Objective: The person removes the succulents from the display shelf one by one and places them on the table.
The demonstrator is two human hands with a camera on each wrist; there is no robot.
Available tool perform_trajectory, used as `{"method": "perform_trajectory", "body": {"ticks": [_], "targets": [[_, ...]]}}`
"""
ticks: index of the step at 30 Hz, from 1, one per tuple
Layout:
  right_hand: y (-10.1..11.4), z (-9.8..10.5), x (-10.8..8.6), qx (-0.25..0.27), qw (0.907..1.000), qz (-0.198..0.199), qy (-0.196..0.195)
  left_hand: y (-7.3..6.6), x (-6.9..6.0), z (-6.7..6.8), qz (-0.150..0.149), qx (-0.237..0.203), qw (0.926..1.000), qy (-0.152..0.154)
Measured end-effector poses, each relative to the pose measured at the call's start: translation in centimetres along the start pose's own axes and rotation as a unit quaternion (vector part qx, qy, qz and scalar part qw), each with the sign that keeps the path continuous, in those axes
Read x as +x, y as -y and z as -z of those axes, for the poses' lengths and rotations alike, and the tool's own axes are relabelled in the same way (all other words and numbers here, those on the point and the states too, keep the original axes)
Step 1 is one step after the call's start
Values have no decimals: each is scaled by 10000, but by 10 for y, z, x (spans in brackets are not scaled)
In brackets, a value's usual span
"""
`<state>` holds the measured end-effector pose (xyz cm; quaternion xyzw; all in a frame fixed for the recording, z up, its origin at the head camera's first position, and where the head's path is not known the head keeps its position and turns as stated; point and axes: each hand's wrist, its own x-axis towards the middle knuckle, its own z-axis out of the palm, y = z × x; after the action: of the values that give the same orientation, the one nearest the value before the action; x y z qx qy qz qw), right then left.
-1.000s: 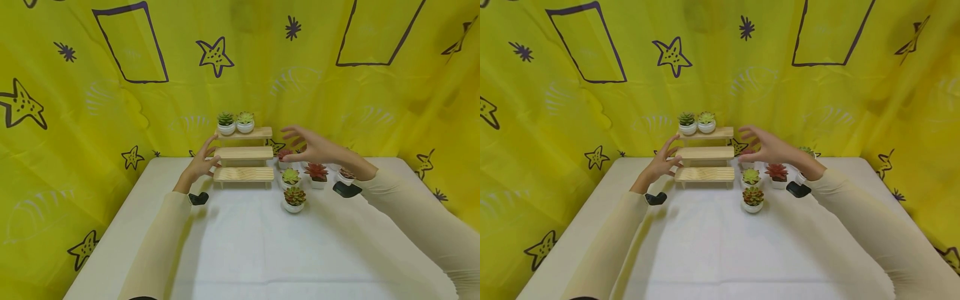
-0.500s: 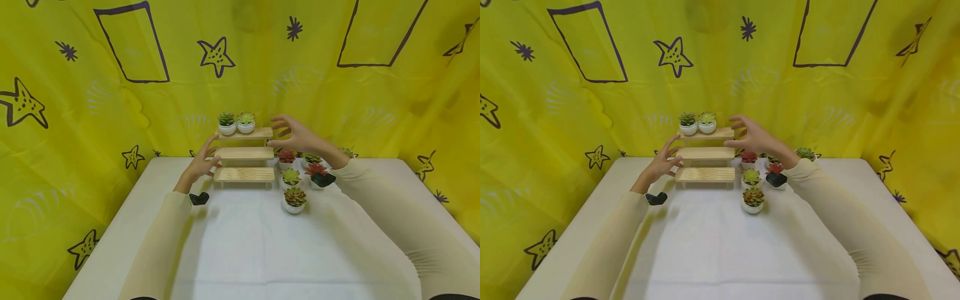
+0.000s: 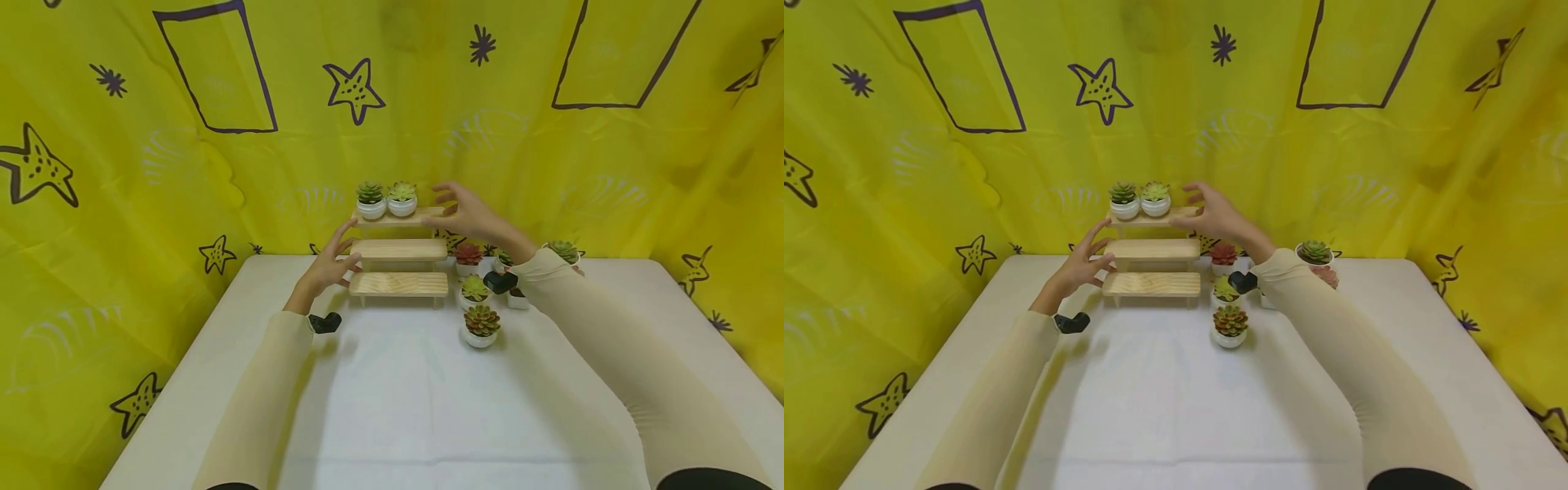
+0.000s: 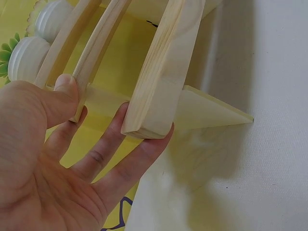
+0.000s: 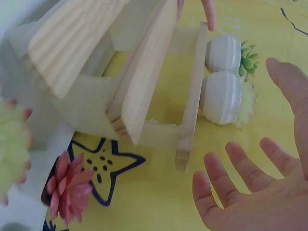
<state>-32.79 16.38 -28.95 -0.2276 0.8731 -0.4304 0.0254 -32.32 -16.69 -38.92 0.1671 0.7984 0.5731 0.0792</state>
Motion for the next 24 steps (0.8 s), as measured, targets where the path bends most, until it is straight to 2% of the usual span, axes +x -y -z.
{"method": "perform_trajectory", "body": {"ticks": [8,17,24], "targets": [[6,-15,20,367,9991,-111,-179,-1,1,-2,154,-80,9998,-112],[2,-27,35,469,9969,-391,-501,-1,1,-1,122,-22,9998,-122],[0,-35,47,357,9954,-576,-674,-1,1,-1,149,31,9998,-97]]}}
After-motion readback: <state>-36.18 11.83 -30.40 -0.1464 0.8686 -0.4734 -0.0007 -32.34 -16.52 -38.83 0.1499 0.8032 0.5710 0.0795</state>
